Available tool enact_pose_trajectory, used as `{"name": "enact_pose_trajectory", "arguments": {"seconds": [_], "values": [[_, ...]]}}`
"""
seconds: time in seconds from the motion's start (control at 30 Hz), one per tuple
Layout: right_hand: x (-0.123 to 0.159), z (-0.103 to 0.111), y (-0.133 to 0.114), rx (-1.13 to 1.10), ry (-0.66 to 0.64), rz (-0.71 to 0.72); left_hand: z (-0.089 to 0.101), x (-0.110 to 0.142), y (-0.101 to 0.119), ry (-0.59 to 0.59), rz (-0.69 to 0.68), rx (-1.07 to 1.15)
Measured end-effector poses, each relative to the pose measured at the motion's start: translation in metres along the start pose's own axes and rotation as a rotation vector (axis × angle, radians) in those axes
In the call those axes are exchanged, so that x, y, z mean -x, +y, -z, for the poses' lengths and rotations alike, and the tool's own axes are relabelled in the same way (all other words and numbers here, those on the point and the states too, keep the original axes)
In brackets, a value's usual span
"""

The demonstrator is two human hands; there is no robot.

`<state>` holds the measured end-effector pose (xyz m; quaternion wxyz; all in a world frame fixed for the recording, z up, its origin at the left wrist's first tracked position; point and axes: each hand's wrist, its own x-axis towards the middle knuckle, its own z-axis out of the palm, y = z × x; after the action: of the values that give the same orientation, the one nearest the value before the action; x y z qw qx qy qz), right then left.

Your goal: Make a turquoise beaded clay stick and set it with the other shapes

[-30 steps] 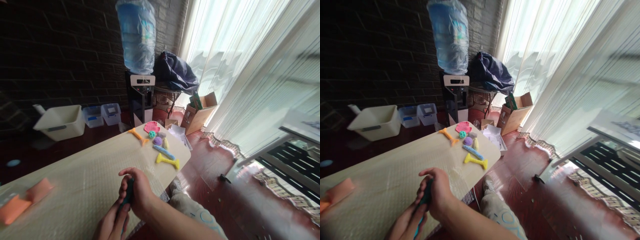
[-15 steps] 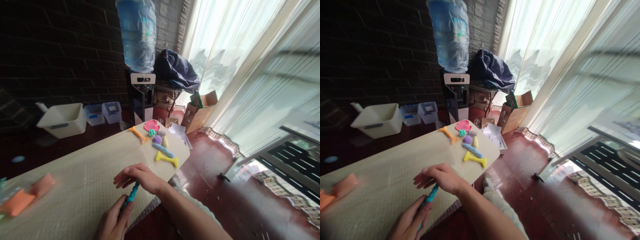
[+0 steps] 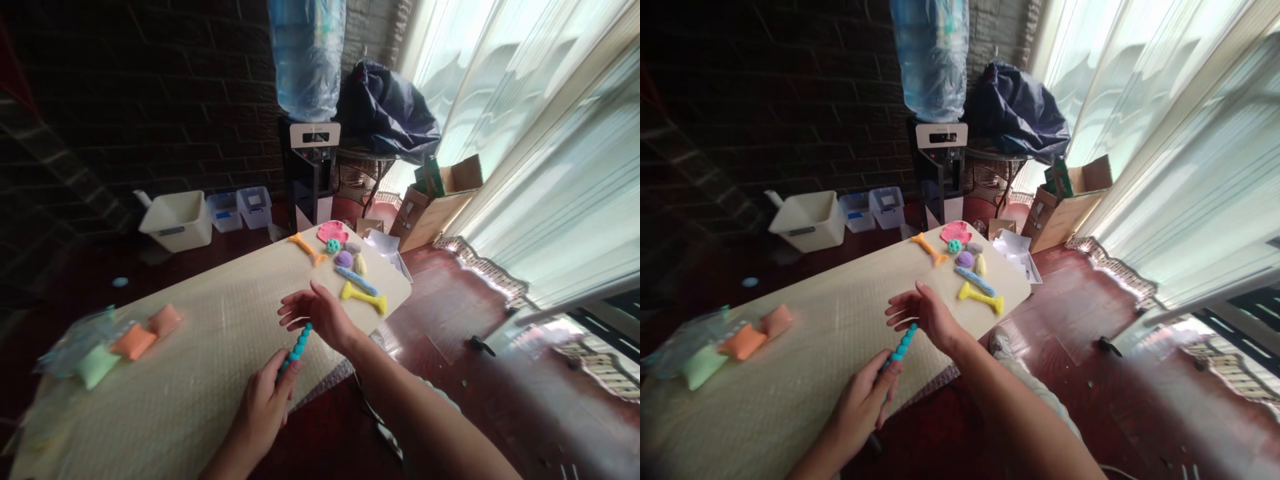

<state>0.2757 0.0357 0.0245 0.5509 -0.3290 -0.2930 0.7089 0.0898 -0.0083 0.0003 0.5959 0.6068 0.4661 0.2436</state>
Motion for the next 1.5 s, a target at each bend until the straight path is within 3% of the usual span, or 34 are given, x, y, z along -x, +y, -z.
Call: {"name": "enact_pose_trajectory", "arguments": {"seconds": [0.13,0.2,0.33,0.5,0.8,0.97,1.13,1.33,1.5], "values": [[-0.008,0.006,-0.001,-0.052,0.305,-0.013,0.003,-0.002,0.005,0.076,0.022,0.221],[-0.010,0.008,0.000,-0.001,0.366,-0.092,0.005,-0.003,0.009,0.103,0.056,0.381],[-0.007,0.006,0.004,0.101,0.309,-0.173,0.010,-0.007,0.016,0.151,0.107,0.676],[0.001,0.004,0.001,0.263,0.216,-0.133,0.017,-0.016,0.017,0.212,0.083,0.825],[0.006,0.003,0.014,0.506,-0.015,-0.053,0.026,-0.020,0.015,0.268,-0.107,0.695],[0.006,-0.005,0.027,0.564,-0.104,-0.021,0.028,-0.021,0.013,0.327,-0.126,0.633],[0.006,-0.010,0.035,0.697,-0.082,0.054,0.028,-0.023,0.008,0.345,-0.113,0.594],[0.002,-0.008,0.034,0.587,-0.038,0.074,0.029,-0.024,0.009,0.333,-0.109,0.571],[0.001,0.013,0.013,0.577,0.182,0.194,0.029,-0.024,0.009,0.409,-0.026,0.581]]}}
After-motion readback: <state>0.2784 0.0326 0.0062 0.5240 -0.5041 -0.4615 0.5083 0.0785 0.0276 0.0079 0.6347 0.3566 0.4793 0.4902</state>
